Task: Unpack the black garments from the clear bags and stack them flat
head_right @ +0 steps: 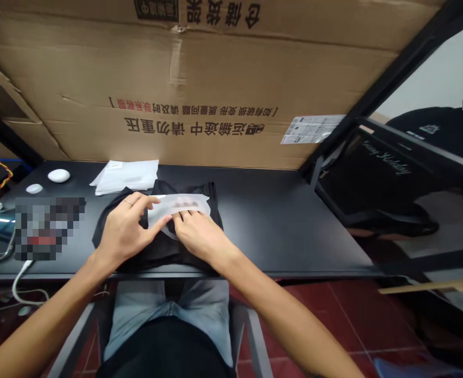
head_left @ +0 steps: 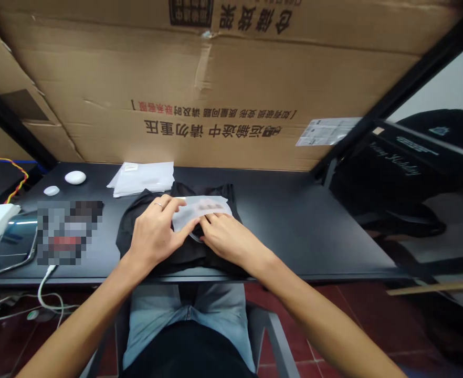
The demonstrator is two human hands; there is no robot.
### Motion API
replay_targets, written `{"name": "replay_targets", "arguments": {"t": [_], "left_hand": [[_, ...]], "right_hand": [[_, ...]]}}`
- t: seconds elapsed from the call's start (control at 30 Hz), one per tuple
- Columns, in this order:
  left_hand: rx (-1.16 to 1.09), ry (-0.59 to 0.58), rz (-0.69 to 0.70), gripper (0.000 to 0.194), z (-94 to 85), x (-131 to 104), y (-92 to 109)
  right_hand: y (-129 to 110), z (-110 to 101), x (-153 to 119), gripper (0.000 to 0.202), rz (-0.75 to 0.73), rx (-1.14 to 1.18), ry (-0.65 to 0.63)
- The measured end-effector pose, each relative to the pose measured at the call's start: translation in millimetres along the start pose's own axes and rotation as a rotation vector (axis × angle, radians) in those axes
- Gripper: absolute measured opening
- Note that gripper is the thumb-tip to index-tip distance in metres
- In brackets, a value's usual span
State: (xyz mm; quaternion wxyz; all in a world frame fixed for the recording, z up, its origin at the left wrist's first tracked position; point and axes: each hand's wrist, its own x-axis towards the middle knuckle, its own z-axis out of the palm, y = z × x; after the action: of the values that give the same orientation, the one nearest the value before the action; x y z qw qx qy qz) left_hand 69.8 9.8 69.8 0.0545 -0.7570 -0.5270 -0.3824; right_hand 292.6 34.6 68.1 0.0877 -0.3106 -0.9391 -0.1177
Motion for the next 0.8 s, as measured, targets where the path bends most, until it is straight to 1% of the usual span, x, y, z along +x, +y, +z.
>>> {"name": "replay_targets", "arguments": {"t": [0.03, 0.07, 0.13, 0.2, 0.23, 0.27, 0.3, 0.37, 0.4, 0.43, 0.5, 0.57, 0.6, 0.7, 0.8], "left_hand": [[0.018, -0.032, -0.094, 0.034, -2.9, -2.2, -2.2], [0.031, -0.091, -0.193, 0.039, -5.9, -3.5, -5.2], [0.007, -0.280, -0.372, 0.049, -10.9, -3.3, -13.1], [-0.111, -0.494, -0.502, 0.056, -12.8, -0.4, -20.9], [-0.201, -0.574, -0.548, 0.056, -12.3, 1.4, -24.1], [-0.305, -0.625, -0.584, 0.053, -10.9, 3.2, -26.8], [-0.413, -0.647, -0.614, 0.049, -8.9, 4.7, -28.9], [-0.602, -0.625, -0.663, 0.040, -4.6, 7.4, -32.1], [-0.679, -0.599, -0.687, 0.037, -3.0, 8.8, -33.6], [-0.744, -0.569, -0.712, 0.036, -2.3, 10.6, -35.3], [-0.832, -0.520, -0.746, 0.038, -3.6, 15.4, -39.8], [-0.869, -0.471, -0.749, 0.040, -7.7, 22.0, -46.0], [-0.870, -0.444, -0.737, 0.040, -10.2, 25.6, -49.7], [-0.833, -0.352, -0.701, 0.036, -16.0, 36.3, -62.0], [-0.786, -0.251, -0.714, 0.032, -17.4, 44.7, -75.7]], "right_hand": [[-2.3, 0.6, -0.1, 0.039, 0.009, -0.011, -0.044], [-4.9, 0.8, -0.3, 0.043, 0.020, -0.031, -0.078], [-10.3, 0.1, 0.5, 0.048, 0.044, -0.087, -0.124], [-14.3, -1.4, 2.9, 0.045, 0.059, -0.139, -0.156], [-15.2, -2.4, 4.4, 0.041, 0.059, -0.154, -0.168], [-15.0, -3.4, 5.6, 0.038, 0.056, -0.164, -0.177], [-13.5, -4.4, 6.5, 0.035, 0.049, -0.168, -0.180], [-6.5, -6.5, 6.2, 0.032, 0.029, -0.144, -0.148], [-1.0, -7.6, 5.0, 0.032, 0.014, -0.109, -0.100], [5.4, -8.8, 2.9, 0.032, -0.006, -0.056, -0.027], [19.6, -11.4, -2.7, 0.033, -0.072, 0.082, 0.158], [32.1, -14.2, -9.0, 0.036, -0.176, 0.222, 0.326], [36.5, -15.7, -11.9, 0.038, -0.231, 0.285, 0.382], [40.1, -19.3, -17.9, 0.042, -0.337, 0.451, 0.458], [34.3, -21.0, -20.4, 0.036, -0.410, 0.570, 0.458]]}}
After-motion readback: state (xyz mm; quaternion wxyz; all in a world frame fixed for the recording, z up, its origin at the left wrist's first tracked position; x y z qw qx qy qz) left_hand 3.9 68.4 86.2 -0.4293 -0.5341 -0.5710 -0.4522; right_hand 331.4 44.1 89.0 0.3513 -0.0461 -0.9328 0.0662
